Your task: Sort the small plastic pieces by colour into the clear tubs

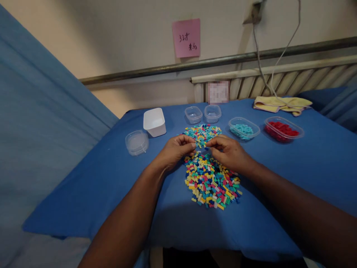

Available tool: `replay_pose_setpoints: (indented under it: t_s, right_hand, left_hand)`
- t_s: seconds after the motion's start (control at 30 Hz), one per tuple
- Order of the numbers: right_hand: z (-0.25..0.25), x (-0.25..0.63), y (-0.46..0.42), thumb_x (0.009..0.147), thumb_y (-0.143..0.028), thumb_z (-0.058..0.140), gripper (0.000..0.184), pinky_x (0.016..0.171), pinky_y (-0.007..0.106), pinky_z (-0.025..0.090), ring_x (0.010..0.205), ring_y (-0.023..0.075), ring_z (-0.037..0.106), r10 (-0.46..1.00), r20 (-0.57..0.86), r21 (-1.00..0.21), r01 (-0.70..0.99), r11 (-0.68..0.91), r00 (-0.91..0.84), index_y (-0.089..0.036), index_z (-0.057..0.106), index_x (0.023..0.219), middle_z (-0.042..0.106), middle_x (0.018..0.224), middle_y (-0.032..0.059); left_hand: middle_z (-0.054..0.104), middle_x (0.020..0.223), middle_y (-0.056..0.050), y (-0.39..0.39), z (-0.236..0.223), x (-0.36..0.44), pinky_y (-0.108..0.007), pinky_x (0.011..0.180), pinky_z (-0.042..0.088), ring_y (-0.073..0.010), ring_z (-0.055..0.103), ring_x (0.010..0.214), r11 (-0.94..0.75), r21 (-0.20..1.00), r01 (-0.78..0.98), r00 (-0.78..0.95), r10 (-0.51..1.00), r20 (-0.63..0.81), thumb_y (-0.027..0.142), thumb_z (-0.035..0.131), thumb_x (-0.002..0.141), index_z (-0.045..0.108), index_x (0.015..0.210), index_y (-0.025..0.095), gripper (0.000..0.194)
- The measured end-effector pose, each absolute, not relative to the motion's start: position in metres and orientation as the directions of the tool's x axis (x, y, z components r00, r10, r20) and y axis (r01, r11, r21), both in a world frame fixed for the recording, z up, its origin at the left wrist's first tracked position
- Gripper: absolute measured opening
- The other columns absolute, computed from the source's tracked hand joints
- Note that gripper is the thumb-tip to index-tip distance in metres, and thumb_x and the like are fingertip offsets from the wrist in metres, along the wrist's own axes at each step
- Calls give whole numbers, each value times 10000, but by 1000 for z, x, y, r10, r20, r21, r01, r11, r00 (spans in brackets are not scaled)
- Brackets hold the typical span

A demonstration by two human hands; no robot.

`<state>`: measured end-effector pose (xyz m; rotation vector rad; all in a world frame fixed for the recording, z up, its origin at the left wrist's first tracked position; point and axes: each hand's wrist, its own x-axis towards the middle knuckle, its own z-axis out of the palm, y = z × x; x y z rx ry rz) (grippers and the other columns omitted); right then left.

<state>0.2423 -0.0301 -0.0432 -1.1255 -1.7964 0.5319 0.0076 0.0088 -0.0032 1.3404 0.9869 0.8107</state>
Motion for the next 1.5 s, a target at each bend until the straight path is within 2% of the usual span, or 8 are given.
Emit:
replay_pose_setpoints:
  t_s: [0.27, 0.5, 0.7, 0.83, 0.97, 1.07, 1.2, 1.5]
  right_hand:
    - [-47, 209, -40, 887, -286, 733, 202, 845, 364, 625, 896, 194, 758, 959, 280, -960, 11, 280, -40, -228, 713, 1079, 789, 979, 31]
    - [-44, 214, -40, 887, -346, 777, 218, 845, 374, 627, 894, 204, 769, 962, 272, -962, -27, 271, -41, -232, 757, 1072, 807, 965, 33]
    - [-36, 224, -31, 838, -383, 800, 226, 713, 344, 610, 764, 198, 734, 963, 264, -964, 48, 262, 51, -212, 752, 979, 785, 852, 38]
    - [-23, 268, -21, 845, -407, 768, 256, 670, 332, 585, 719, 197, 702, 891, 393, -898, 300, 321, 226, -200, 755, 995, 764, 837, 50]
    - [-20, 327, -10, 914, -355, 671, 246, 810, 413, 590, 811, 249, 714, 786, 574, -631, 736, 246, 230, -183, 777, 1055, 768, 952, 106]
    - [-25, 350, -5, 933, -302, 618, 280, 894, 488, 567, 935, 328, 717, 808, 572, -422, 896, 142, 141, -168, 784, 1115, 773, 1038, 153]
    - [-29, 341, -5, 982, -273, 566, 312, 1004, 522, 527, 1124, 367, 686, 806, 591, -307, 935, 175, 43, -182, 770, 1200, 768, 1177, 166]
    - [-55, 265, -2, 1015, -198, 569, 328, 1047, 441, 541, 1184, 292, 705, 835, 400, -367, 768, 525, -379, -220, 747, 1290, 786, 1258, 91]
  left_hand:
    - [705, 814, -24, -2, -5, 31, -237, 720, 550, -107, 678, 693, 180, 979, -95, 375, 917, -132, 349, 960, 696, 680, 903, 135, 409]
    - [704, 791, -16, -6, -9, 38, -249, 721, 543, -106, 650, 683, 48, 997, -61, 320, 947, -26, 362, 937, 698, 699, 873, 135, 372]
    - [762, 923, -68, -5, -11, 37, -307, 799, 571, -173, 719, 825, -24, 999, -32, 325, 945, 33, 410, 871, 784, 744, 1021, 149, 375]
    - [768, 980, -67, 7, -19, 22, -316, 802, 559, -192, 714, 872, -252, 945, 207, 178, 960, 217, 377, 725, 919, 763, 1095, 177, 269]
    - [756, 1089, -70, 19, -28, 7, -351, 933, 539, -211, 697, 1012, -515, 691, 507, 290, 857, 427, 302, 628, 999, 775, 1120, 204, 214]
    - [747, 1133, -79, 25, -33, 7, -376, 1014, 511, -234, 671, 1118, -645, 470, 602, 476, 763, 437, 240, 581, 1019, 774, 1142, 211, 231]
    - [745, 1138, -100, 31, -36, 16, -414, 1009, 497, -271, 652, 1106, -675, 303, 673, 574, 734, 361, 253, 590, 1022, 787, 1129, 200, 230]
    - [752, 1013, -104, 32, -24, 18, -408, 963, 493, -292, 659, 1036, -555, 224, 801, 512, 829, 225, 259, 627, 970, 834, 977, 236, 208]
